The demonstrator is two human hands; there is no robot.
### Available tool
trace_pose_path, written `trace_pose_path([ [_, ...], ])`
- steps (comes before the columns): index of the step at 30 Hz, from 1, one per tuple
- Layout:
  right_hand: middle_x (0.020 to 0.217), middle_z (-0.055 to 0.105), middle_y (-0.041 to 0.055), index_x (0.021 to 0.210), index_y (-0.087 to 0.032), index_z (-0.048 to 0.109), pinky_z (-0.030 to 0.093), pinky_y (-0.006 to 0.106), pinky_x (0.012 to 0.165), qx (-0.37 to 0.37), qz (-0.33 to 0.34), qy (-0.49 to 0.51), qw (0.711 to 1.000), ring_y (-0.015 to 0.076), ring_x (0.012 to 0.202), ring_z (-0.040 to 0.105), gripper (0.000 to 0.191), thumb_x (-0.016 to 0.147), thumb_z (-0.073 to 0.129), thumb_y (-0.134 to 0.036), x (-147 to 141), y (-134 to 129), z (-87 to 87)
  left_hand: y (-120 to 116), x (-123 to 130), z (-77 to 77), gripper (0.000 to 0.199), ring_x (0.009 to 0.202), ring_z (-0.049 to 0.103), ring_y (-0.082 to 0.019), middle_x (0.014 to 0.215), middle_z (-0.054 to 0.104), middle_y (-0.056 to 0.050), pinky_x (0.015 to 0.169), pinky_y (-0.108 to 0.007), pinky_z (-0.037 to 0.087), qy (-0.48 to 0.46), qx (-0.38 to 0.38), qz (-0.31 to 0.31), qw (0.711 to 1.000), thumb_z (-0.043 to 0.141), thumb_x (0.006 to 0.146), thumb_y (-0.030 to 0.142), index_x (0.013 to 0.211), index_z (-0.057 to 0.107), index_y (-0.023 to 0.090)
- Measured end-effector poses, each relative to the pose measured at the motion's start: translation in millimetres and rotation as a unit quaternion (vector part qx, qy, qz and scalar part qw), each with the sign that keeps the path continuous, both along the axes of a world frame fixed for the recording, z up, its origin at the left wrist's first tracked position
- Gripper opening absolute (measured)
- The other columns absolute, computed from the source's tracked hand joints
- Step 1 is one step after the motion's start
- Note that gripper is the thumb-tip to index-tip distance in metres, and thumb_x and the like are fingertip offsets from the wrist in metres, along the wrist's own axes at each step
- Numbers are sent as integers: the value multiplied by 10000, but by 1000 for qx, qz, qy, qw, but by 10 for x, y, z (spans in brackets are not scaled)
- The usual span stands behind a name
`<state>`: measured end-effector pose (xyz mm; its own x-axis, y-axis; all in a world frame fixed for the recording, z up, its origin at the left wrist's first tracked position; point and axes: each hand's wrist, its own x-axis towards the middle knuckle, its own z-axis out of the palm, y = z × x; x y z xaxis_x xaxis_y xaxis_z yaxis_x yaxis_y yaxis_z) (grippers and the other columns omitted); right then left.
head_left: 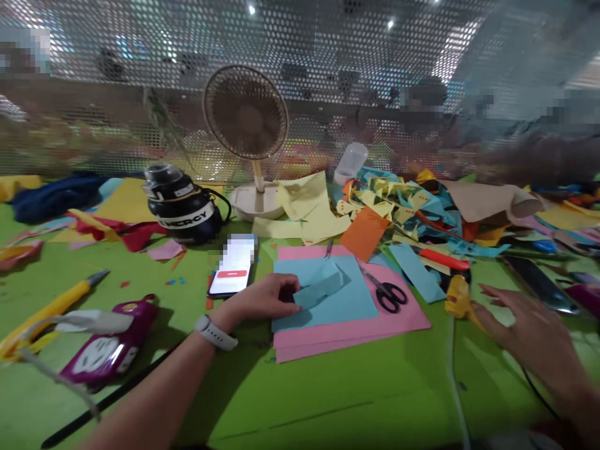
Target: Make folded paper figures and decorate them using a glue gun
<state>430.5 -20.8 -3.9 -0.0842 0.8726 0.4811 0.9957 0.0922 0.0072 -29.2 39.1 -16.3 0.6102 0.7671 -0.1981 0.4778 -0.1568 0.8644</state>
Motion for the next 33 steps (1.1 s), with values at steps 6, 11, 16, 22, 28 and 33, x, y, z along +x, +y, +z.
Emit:
trace_pose_path([
  [6,1071,675,120,1092,-192,639,469,453,895,-18,117,42,992,296,1018,614,482,883,401,-555,-650,372,127,-47,13,17,213,557,355,-99,603,388,73,501,-230,276,-24,-11,-2,1000,652,687,289,738,465,199],
  [11,1267,583,122,1292,-223,557,379,461,1020,-86,262,37,960,280,1195,510,474,954,331,-466,-1616,870,260,-73,32,60,176,573,400,-103,617,433,65,515,-232,283,-15,-4,-13,1000,636,689,253,737,477,197],
  [16,1491,370,138,1396,-212,467,291,514,1081,-166,349,-66,920,326,1356,327,513,965,326,-451,-2610,1326,124,-76,31,67,178,557,403,-101,612,443,66,503,-235,285,-6,-1,-15,1000,638,666,216,731,474,198],
  [22,1555,246,106,1422,-254,426,199,499,1117,-226,358,-108,900,353,1413,200,569,941,354,-549,-3187,1644,-106,-64,25,38,202,531,386,-93,592,441,71,477,-236,266,-17,8,-19,1000,658,636,186,700,466,204],
  [28,1546,279,80,1381,-285,484,199,523,1111,-234,364,-106,895,349,1403,231,635,918,249,-650,-3308,1787,-153,-51,16,48,221,534,395,-93,602,465,65,489,-236,266,-7,7,-18,1000,692,634,202,697,480,204],
  [33,1526,328,50,1353,-315,518,216,511,1108,-227,377,-109,891,351,1386,278,627,908,244,-661,-3336,1849,-178,-41,4,33,241,543,426,-103,610,482,67,496,-239,286,-13,4,-19,1000,718,632,254,711,495,211],
])
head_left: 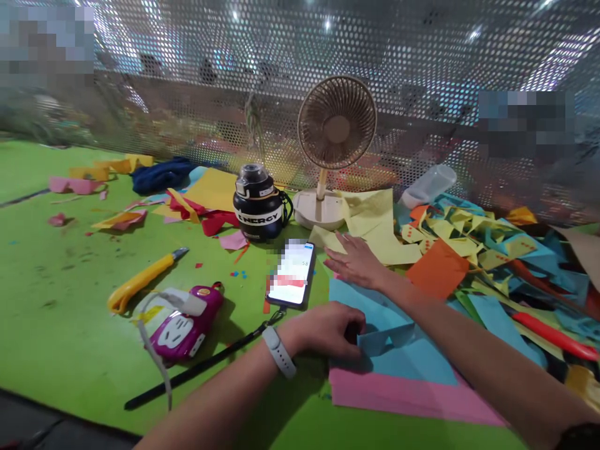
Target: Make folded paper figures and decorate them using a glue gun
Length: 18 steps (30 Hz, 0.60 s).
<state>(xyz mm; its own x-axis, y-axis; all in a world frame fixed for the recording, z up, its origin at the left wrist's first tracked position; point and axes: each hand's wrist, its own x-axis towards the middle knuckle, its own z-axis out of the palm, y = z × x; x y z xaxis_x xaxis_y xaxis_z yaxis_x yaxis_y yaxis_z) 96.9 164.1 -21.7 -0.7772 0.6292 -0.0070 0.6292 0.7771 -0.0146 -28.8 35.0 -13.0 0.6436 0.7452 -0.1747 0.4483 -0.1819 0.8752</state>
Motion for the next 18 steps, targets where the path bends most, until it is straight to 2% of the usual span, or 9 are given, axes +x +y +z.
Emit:
trace_pose_path([
  [5,1520,339,66,1348,-308,524,212,547,1100,-40,-6,-12,999,369,1401,234,632,912,227,-655,-25,55,-18,0,0,21,242,551,431,-104,612,487,67,504,-239,290,5,-11,-1,1000,724,628,240,708,497,209],
  [9,1529,321,48,1324,-306,551,155,564,1120,-138,-36,37,989,374,1416,183,706,861,231,-731,-48,127,23,-4,3,16,242,541,414,-96,604,475,65,493,-231,275,-3,-13,3,1000,722,625,224,703,494,203],
  [11,1524,328,67,1343,-259,535,187,548,1120,-175,-55,58,981,352,1414,209,787,867,119,-728,-16,141,91,-2,2,-4,233,542,413,-94,606,475,65,491,-228,284,-21,-19,6,1000,713,630,222,711,496,201],
  [14,1518,334,79,1402,-220,453,305,508,1079,-197,-66,87,974,292,1392,298,848,895,-104,-611,127,100,230,5,1,-33,221,542,421,-94,603,474,68,488,-221,304,-52,-36,10,998,696,635,206,731,498,197],
  [16,1512,346,63,1402,-241,447,356,502,1043,-221,-73,138,963,271,1372,344,838,905,-155,-547,254,53,302,11,6,-44,220,537,420,-92,595,467,73,488,-219,310,-68,-47,16,996,689,635,196,739,495,194],
  [18,1494,379,66,1381,-244,477,363,514,1031,-222,-75,177,956,279,1357,370,804,927,-125,-523,360,21,327,14,18,-48,230,532,409,-88,586,454,77,487,-218,308,-77,-55,22,995,695,635,208,735,489,192],
])
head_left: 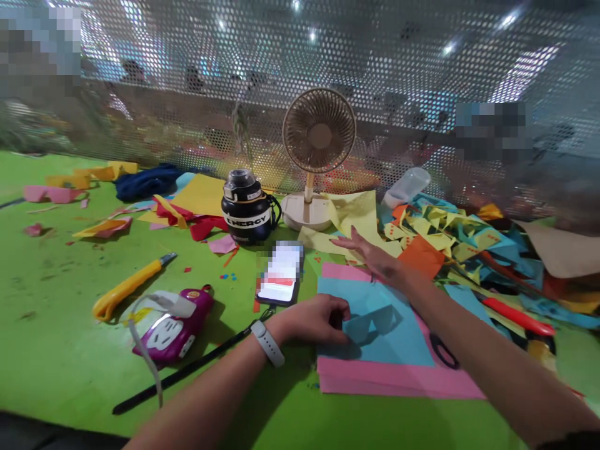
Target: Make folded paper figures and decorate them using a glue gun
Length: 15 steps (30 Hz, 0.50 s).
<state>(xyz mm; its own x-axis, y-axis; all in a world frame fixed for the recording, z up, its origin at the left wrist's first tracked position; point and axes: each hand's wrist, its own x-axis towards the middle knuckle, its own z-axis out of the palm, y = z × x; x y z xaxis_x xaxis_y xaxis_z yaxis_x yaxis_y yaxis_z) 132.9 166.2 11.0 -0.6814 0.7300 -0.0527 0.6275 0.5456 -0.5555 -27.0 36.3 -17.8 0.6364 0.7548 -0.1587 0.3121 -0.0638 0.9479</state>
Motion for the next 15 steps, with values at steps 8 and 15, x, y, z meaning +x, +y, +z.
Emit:
trace_pose_path([
  [8,1489,395,78,1344,-260,532,211,516,1119,130,27,-98,986,332,1390,278,624,926,243,-623,-75,-9,-218,-10,24,-23,230,536,409,-92,582,450,74,487,-224,298,12,10,4,1000,688,612,173,724,488,193],
  [15,1549,262,98,1398,-264,457,173,521,1123,219,108,-201,949,342,1410,224,627,927,261,-627,-326,49,-264,-9,3,-26,212,534,407,-87,606,466,72,489,-216,303,27,25,-4,999,678,629,177,723,489,195],
])
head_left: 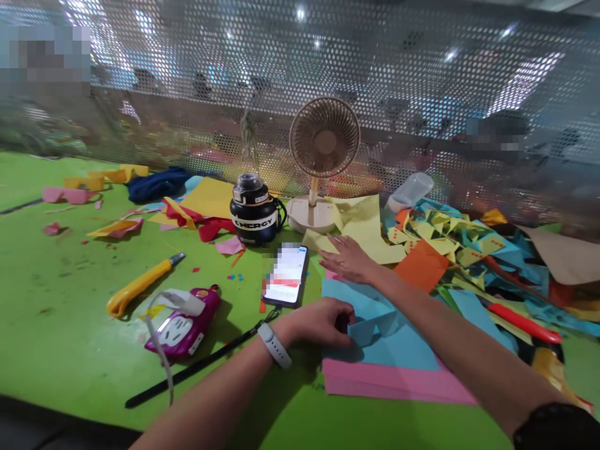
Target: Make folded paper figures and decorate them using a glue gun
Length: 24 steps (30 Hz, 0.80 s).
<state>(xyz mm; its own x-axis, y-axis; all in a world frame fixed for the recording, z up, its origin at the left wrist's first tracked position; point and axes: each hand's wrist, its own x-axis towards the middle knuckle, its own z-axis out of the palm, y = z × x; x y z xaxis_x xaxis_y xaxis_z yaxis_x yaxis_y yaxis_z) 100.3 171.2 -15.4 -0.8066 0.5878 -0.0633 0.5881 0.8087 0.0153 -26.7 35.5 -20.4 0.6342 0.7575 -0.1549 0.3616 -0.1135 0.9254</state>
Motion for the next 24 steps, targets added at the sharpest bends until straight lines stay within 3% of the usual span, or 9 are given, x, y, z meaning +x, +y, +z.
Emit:
trace_pose_path([
  [3,1547,274,77,1379,-288,482,156,536,1126,-4,11,0,1000,340,1409,229,609,923,272,-632,-52,38,-13,0,3,17,230,543,420,-92,614,472,70,489,-217,304,7,1,0,1000,691,614,181,719,487,199],
  [9,1543,288,41,1348,-302,523,116,534,1141,-88,-32,26,995,351,1432,128,580,914,311,-623,-78,104,-54,2,4,58,236,538,415,-93,599,466,73,489,-218,305,16,10,-3,1000,699,616,189,701,480,203],
  [16,1539,296,16,1378,-310,478,144,547,1140,-182,-81,101,975,316,1427,186,717,904,78,-668,9,215,-19,-6,-5,13,228,532,411,-85,601,466,78,475,-205,302,-21,0,3,1000,702,626,198,710,489,195],
  [20,1483,403,45,1398,-302,448,306,535,1081,-188,-70,171,965,273,1360,365,754,923,-65,-584,172,174,89,-2,-2,-5,226,536,416,-86,595,470,77,472,-201,305,-30,-12,6,999,703,631,198,724,497,191],
  [24,1297,603,79,1245,-267,622,398,449,1032,-136,-40,220,965,249,1217,529,632,944,190,-614,256,127,59,-1,10,-5,237,527,402,-86,578,453,81,468,-204,304,-31,-16,9,999,706,629,202,713,484,195],
])
